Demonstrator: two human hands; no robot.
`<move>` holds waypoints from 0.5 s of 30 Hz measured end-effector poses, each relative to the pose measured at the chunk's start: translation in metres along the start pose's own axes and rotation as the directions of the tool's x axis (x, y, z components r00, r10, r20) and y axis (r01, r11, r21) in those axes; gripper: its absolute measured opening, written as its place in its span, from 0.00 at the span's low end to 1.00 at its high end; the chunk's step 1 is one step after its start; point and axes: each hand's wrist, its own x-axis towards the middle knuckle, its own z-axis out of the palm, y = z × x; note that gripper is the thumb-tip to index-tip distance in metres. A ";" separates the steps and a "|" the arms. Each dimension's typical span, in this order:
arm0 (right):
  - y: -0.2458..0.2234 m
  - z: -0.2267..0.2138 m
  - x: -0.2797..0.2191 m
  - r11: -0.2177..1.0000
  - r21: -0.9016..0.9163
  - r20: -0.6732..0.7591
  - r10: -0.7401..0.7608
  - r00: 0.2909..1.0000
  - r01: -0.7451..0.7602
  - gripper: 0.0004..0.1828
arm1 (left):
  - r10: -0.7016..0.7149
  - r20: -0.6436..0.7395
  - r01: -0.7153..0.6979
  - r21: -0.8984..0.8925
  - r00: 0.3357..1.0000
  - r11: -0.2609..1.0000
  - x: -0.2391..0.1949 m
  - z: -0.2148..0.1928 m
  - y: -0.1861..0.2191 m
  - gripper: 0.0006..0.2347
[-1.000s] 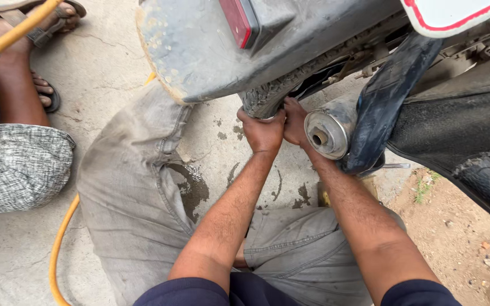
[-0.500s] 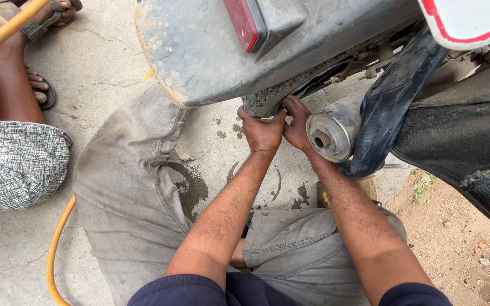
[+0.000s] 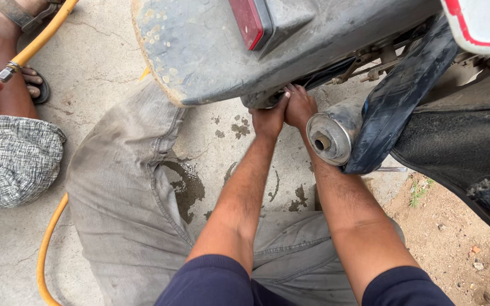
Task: The person removes a motorcycle tire inner tube, inspects it, and then attempts to reinstall it into the tire casing. The person manipulates the tube with both hands, trying to fit it into the wheel rim area.
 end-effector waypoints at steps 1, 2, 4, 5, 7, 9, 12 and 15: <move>0.011 0.002 0.001 0.996 -0.059 -0.072 -0.076 0.994 0.072 0.29 | -0.039 -0.123 0.030 -0.072 0.992 0.997 -0.014 0.011 0.002 0.43; 0.019 0.005 0.003 0.983 -0.121 -0.136 -0.157 0.978 0.141 0.29 | -0.087 -0.245 0.052 -0.145 0.966 0.988 -0.025 0.016 0.007 0.47; 0.028 0.007 0.001 0.976 -0.107 -0.191 -0.207 0.960 0.190 0.33 | -0.164 -0.278 0.102 -0.225 0.947 0.969 -0.030 0.019 0.022 0.46; 0.028 0.006 -0.002 0.972 -0.100 -0.218 -0.231 0.948 0.214 0.34 | -0.202 -0.292 0.124 -0.264 0.935 0.957 -0.031 0.018 0.026 0.46; 0.027 0.003 -0.015 0.986 -0.002 -0.188 -0.163 0.969 0.165 0.34 | -0.174 -0.337 0.060 -0.325 0.925 0.944 -0.027 0.025 0.028 0.40; 0.015 -0.003 -0.020 0.991 0.047 -0.132 -0.120 0.984 0.128 0.33 | -0.149 -0.376 0.017 -0.332 0.915 0.943 -0.021 0.025 0.023 0.36; 0.017 -0.006 -0.023 0.981 0.003 -0.146 -0.192 0.971 0.194 0.30 | -0.108 -0.367 0.008 -0.265 0.924 0.964 -0.019 0.031 0.011 0.32; 0.025 0.007 -0.029 0.913 -0.108 -0.219 -0.408 0.886 0.393 0.28 | -0.045 -0.321 -0.034 -0.235 0.946 0.971 -0.026 0.030 -0.009 0.30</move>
